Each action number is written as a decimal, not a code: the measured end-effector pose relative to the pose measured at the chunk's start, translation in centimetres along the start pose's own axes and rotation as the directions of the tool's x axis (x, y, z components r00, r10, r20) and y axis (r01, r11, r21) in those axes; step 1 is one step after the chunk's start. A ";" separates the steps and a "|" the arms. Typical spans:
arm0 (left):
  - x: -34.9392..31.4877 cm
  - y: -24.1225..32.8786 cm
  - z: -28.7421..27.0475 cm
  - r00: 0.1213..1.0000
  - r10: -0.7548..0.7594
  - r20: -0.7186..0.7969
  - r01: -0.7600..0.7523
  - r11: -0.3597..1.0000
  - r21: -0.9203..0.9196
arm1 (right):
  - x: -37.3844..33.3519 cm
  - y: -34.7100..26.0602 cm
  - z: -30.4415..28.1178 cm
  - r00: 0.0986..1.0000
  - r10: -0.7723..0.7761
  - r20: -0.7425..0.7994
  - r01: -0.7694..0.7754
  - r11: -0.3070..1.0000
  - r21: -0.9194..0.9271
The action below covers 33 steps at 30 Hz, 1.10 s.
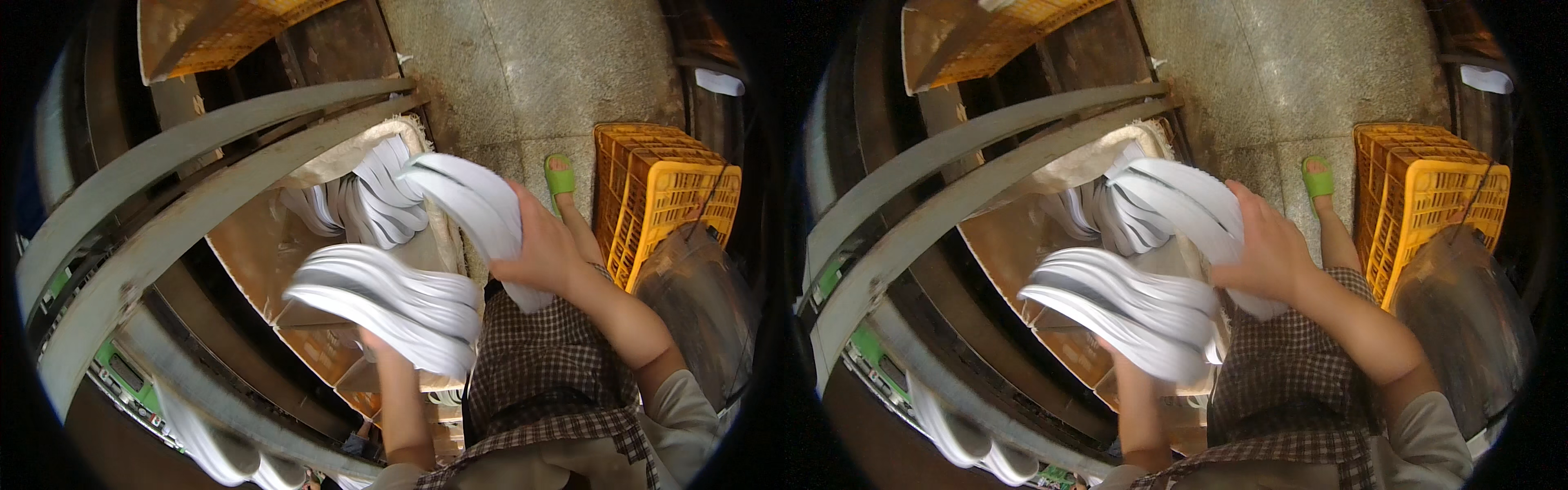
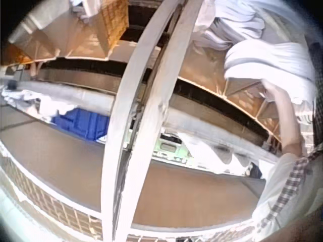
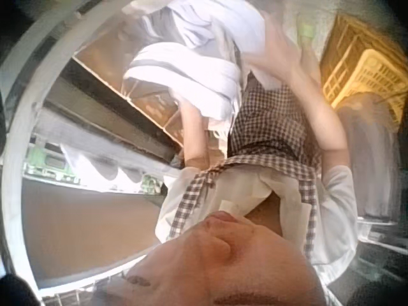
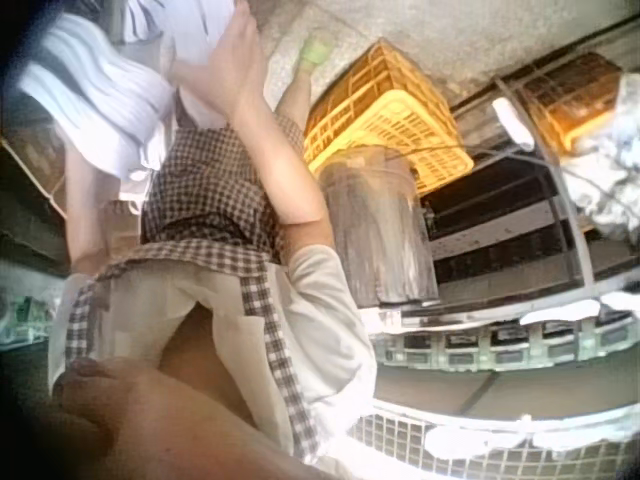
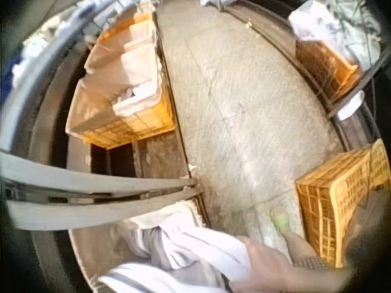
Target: The person picks up various slippers from shelves and bins, turns them over to inspect soles, and places them into different bins. They handle green, white, and black-and-white slippers, moving them between shelves and containers.
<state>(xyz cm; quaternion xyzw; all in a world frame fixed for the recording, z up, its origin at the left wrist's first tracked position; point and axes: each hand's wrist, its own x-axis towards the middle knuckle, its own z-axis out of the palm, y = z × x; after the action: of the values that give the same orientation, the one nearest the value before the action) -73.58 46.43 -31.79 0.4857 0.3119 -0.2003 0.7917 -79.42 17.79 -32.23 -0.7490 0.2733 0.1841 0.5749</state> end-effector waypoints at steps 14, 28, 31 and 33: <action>32.5 16.6 -25.0 0.258 0.966 0.008 0.670 -0.185 0.719 | 6.5 4.1 23.1 0.795 -0.195 0.574 -0.311 0.682 0.662; 44.3 14.0 -36.3 0.804 0.567 -0.177 0.453 -0.392 0.801 | 7.2 7.2 28.8 0.800 -0.027 0.599 -0.411 0.704 0.580; 41.1 15.3 -35.5 0.892 0.452 0.008 0.191 -0.394 0.899 | 7.4 6.6 29.3 0.800 0.020 0.600 -0.471 0.639 0.608; 37.6 14.0 -33.4 0.853 0.465 0.239 -0.125 -0.262 0.957 | 7.7 5.9 29.4 0.794 0.044 0.606 -0.526 0.549 0.650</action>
<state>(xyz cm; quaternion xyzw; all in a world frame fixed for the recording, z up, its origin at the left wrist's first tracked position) -47.59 82.06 -59.77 0.9872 0.0039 -0.1047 0.1200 -75.92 43.39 -49.30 -0.2754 0.2819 0.3343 0.8561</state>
